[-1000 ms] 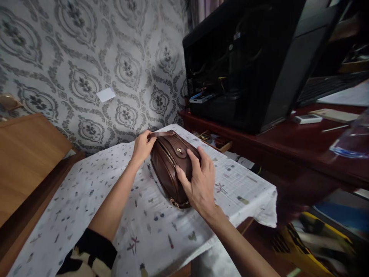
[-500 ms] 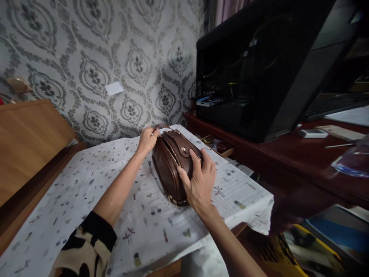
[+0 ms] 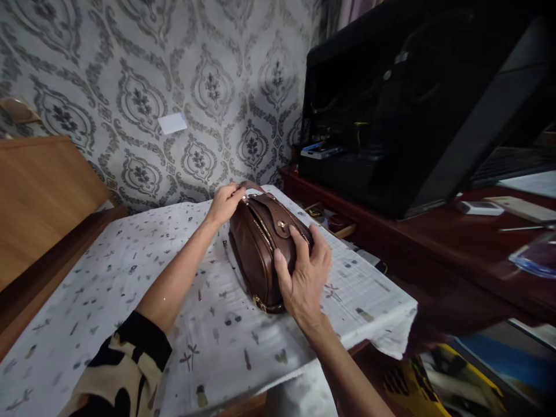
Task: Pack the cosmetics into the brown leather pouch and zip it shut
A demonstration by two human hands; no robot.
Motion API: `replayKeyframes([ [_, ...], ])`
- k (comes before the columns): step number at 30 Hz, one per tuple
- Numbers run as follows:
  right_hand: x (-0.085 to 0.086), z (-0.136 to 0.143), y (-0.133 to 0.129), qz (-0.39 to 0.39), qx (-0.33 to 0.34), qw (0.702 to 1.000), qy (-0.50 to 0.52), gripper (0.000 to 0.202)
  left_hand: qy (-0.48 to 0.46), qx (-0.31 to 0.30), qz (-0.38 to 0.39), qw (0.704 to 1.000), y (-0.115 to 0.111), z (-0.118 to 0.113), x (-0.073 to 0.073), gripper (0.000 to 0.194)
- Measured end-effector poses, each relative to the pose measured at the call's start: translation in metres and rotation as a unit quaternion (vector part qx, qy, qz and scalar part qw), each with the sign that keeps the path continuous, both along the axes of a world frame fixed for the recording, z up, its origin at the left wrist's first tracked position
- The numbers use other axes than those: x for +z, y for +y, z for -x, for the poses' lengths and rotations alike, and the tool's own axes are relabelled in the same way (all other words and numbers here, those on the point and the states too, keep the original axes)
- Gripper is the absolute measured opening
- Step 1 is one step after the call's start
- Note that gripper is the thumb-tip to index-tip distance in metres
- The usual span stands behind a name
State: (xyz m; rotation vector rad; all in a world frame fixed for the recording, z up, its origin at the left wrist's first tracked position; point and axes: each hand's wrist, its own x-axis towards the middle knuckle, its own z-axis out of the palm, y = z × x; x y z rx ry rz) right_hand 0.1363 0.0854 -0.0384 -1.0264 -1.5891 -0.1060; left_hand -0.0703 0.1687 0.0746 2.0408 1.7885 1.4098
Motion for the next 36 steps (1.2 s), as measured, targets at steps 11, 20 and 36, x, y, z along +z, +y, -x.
replayKeyframes([
  [11, 0.0, 0.001, -0.001, -0.009, -0.002, 1.0, -0.001, 0.046, -0.019, 0.008, -0.002, 1.0, -0.009, -0.015, 0.002, 0.043],
  [20, 0.0, -0.004, -0.004, 0.014, 0.027, 0.999, 0.014, 0.053, -0.015, -0.052, 0.04, 0.998, -0.013, -0.022, 0.015, 0.016],
  [36, 0.006, -0.004, -0.004, -0.019, 0.045, 0.997, 0.068, 0.033, -0.028, 0.025, 0.018, 0.999, 0.025, -0.066, 0.018, 0.027],
])
